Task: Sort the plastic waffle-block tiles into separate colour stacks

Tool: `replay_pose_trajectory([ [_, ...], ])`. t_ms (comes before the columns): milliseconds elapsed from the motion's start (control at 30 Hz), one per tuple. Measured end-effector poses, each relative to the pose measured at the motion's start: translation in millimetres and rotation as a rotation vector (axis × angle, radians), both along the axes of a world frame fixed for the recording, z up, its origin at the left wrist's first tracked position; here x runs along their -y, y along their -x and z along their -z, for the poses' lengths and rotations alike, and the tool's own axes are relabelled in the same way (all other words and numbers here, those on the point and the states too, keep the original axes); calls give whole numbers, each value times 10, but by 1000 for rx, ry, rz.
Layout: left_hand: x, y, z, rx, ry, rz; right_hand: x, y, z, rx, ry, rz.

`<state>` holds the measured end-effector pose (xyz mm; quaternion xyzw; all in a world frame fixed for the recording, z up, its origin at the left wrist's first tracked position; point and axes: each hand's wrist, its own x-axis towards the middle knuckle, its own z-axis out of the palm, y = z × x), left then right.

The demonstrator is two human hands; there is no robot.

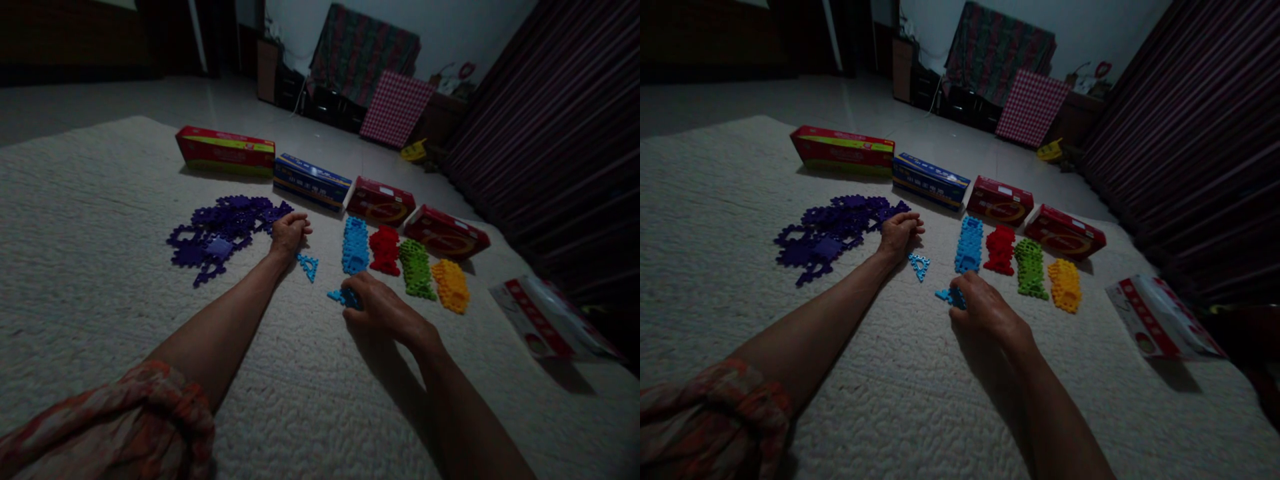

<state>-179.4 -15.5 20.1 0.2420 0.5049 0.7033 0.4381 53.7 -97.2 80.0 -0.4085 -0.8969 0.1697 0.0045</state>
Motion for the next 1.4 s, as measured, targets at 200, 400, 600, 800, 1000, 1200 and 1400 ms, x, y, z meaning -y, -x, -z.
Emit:
replay_pose_trajectory([
  [200,4,1,8,2,-24,3,-112,44,157,-159,-208,25],
  [400,17,-13,-35,-4,0,-8,-366,-20,409,-260,-579,147],
  [600,25,-14,-30,-5,9,0,-427,-45,543,-231,-601,99],
  [800,28,-5,-40,5,-6,-6,-422,-35,517,-246,-606,79],
  [1000,6,-11,-45,75,-14,-20,-275,108,481,-374,-569,-16],
  [1200,-17,1,-40,101,-33,-25,-25,471,561,-474,-349,-148],
  [1400,-18,7,-7,72,-43,-34,16,744,588,-428,-301,-142],
])
